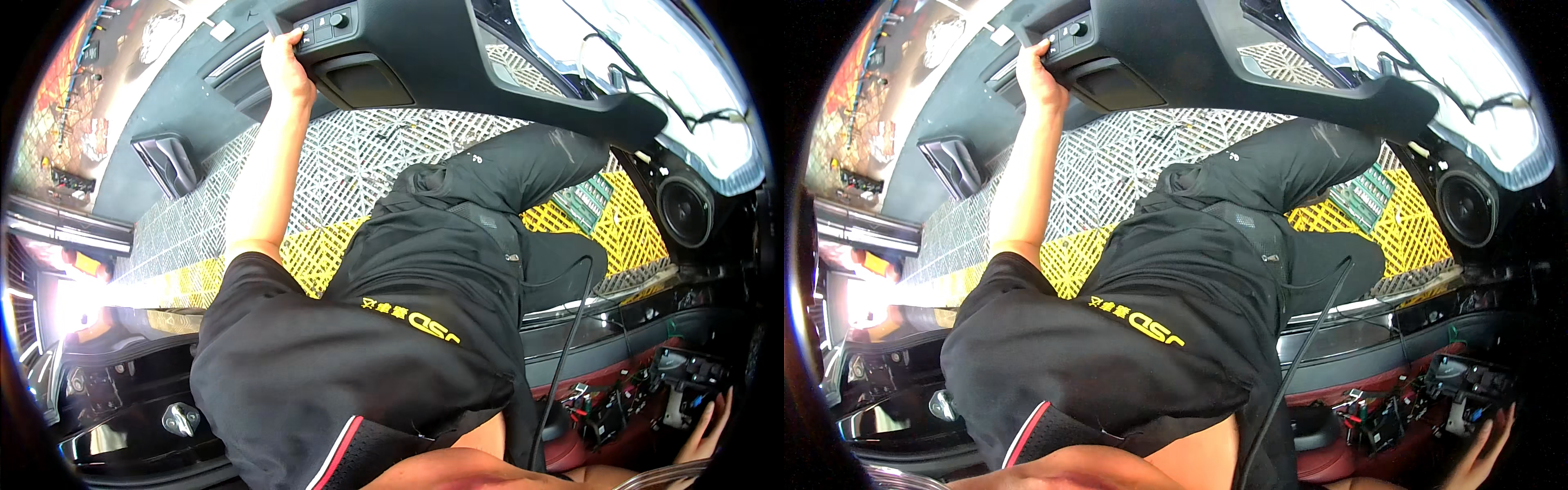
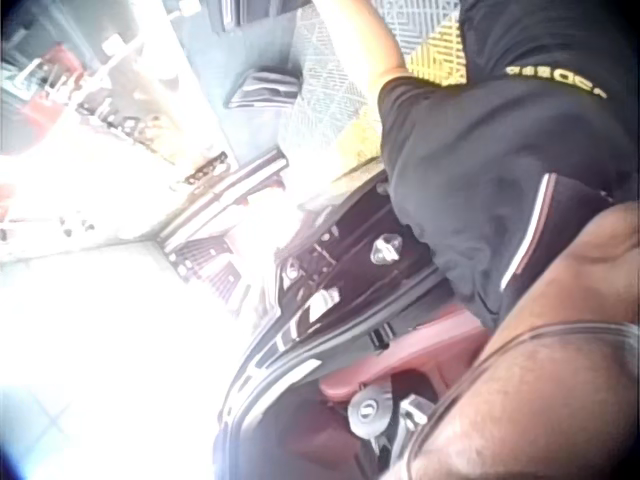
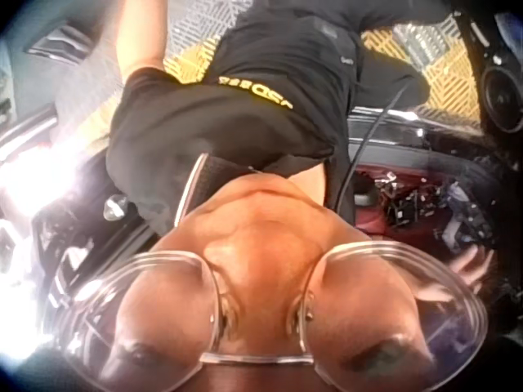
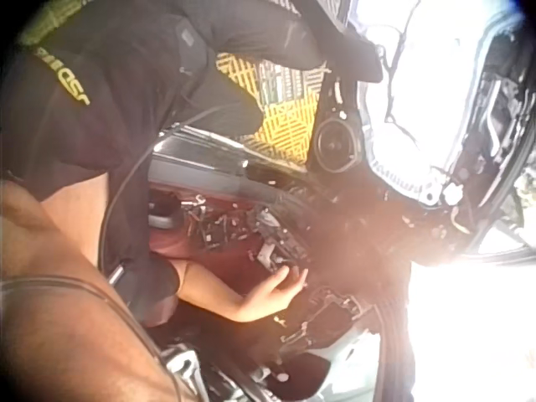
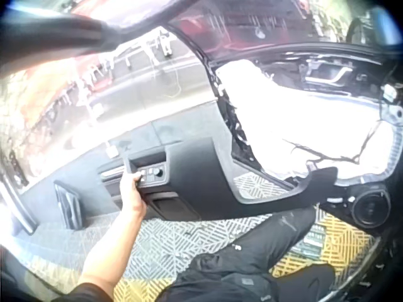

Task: The person connects several colored wire harnesses and electronic modules into plastic housings and interior components of a car.

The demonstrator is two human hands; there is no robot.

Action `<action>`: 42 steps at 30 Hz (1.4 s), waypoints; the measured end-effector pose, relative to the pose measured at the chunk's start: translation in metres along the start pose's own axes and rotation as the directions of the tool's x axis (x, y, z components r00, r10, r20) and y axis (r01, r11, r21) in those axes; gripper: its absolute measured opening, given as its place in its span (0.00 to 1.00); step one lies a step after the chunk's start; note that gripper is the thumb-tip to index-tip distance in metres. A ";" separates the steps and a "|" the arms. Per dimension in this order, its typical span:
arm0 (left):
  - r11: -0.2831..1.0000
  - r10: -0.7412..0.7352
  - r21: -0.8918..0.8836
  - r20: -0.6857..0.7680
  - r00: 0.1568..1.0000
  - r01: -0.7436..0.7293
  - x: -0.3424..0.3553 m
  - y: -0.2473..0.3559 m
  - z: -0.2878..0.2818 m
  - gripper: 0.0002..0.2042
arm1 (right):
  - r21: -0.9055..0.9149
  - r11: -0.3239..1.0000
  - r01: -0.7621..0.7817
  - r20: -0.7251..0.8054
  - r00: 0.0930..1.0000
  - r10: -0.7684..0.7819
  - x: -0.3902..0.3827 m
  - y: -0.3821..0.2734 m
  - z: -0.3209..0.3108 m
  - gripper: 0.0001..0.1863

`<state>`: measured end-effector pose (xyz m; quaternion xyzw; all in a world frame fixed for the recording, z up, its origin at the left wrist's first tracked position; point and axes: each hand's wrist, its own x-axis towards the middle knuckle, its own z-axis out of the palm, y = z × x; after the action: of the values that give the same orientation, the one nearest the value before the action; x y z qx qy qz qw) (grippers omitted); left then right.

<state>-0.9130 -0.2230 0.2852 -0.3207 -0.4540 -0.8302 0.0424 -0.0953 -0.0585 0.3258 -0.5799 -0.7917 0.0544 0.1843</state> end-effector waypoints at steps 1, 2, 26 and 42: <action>1.000 0.016 0.010 -0.007 1.000 -0.016 0.004 -0.008 -0.009 0.05 | -0.027 1.000 0.005 0.052 0.999 -0.004 0.003 0.000 0.000 0.25; 1.000 0.025 0.018 -0.019 1.000 -0.024 0.001 -0.014 -0.012 0.05 | 0.017 1.000 -0.008 0.053 0.999 0.007 0.008 -0.004 0.003 0.25; 0.695 -0.466 0.178 -0.627 0.625 0.697 -0.003 -0.336 -0.157 0.23 | -0.110 0.926 -0.361 0.393 0.840 0.374 0.115 -0.089 0.096 0.23; 0.644 -0.517 -0.308 -0.850 0.103 0.700 0.000 -0.589 -0.063 0.25 | -0.050 0.721 -0.691 0.468 0.621 0.628 0.105 -0.116 0.220 0.20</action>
<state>-1.1573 0.0719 -0.1664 0.3926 -0.5169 -0.7595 -0.0441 -0.3047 0.0304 0.1808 -0.7864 -0.5370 0.3051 0.0002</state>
